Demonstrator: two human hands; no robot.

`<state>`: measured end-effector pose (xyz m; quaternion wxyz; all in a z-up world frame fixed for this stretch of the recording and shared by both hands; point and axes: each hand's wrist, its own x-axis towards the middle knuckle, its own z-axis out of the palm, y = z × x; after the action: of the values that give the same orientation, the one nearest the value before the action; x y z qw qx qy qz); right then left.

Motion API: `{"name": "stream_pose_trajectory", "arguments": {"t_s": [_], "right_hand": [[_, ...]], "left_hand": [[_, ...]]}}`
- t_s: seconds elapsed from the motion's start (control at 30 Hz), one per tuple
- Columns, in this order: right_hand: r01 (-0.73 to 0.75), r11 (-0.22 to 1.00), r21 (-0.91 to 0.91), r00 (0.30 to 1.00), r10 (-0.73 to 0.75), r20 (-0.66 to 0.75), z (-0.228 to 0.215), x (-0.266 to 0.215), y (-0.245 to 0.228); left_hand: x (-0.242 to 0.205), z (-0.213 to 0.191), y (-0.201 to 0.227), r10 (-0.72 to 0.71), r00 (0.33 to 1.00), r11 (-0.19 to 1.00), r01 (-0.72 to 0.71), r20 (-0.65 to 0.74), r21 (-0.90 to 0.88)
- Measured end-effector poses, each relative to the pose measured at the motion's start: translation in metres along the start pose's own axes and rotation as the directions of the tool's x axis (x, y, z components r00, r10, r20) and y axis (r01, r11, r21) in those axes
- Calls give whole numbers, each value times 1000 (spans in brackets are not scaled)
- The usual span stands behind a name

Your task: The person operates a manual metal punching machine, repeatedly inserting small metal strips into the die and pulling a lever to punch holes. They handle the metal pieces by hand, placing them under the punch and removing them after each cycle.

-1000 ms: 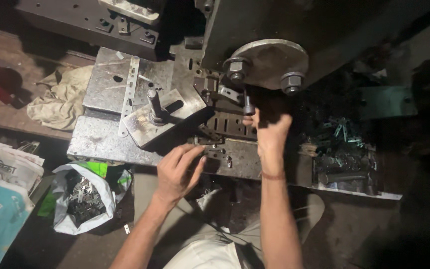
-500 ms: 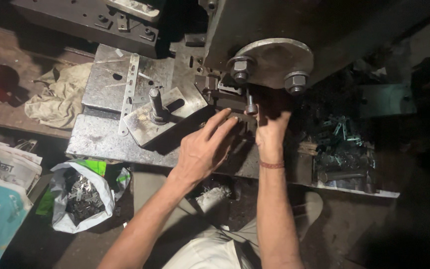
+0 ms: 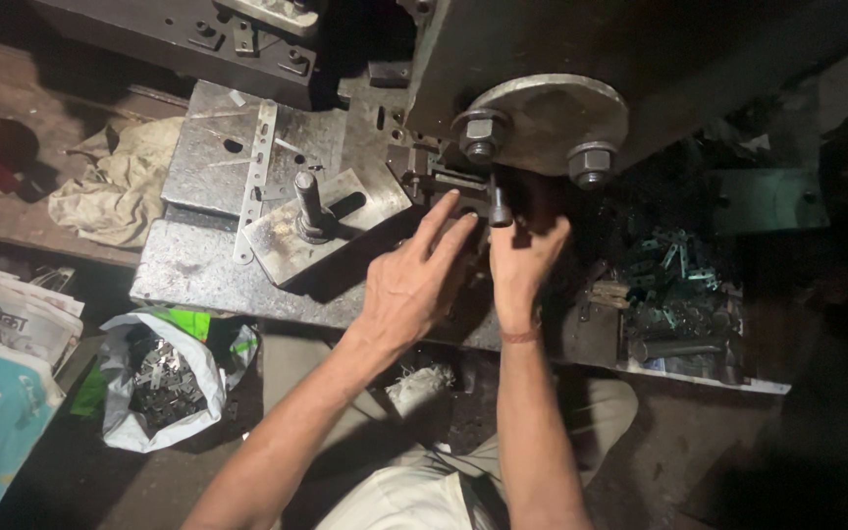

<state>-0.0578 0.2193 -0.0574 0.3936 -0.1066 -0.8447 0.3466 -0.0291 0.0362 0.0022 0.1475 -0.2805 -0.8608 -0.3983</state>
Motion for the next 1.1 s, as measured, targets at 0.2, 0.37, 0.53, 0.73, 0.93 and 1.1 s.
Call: {"name": "stream_pose_trajectory", "arguments": {"t_s": [0.2,0.37,0.53,0.73,0.93,1.1], "right_hand": [[113,989,92,976,-127,178,-9,16,-27],[168,962,216,957,-211,197,-20,22,-35],[-394,844,363,908,297,295,-24,6,-46],[-365,867,340,930,323,175,-70,-11,-38],[-376,867,326,922,385,38,-144,-50,20],[-418,908,-4,907,417,61,-165,-73,40]], "left_hand": [[3,6,0,5,1000,1000,-5,2,15],[10,7,3,-27,999,998,24,46,52],[17,11,8,-99,993,980,85,70,182],[17,5,9,-110,985,965,73,134,253],[-38,-22,2,-12,999,993,18,-52,114],[-105,-14,13,-48,984,995,33,-169,-89]]}}
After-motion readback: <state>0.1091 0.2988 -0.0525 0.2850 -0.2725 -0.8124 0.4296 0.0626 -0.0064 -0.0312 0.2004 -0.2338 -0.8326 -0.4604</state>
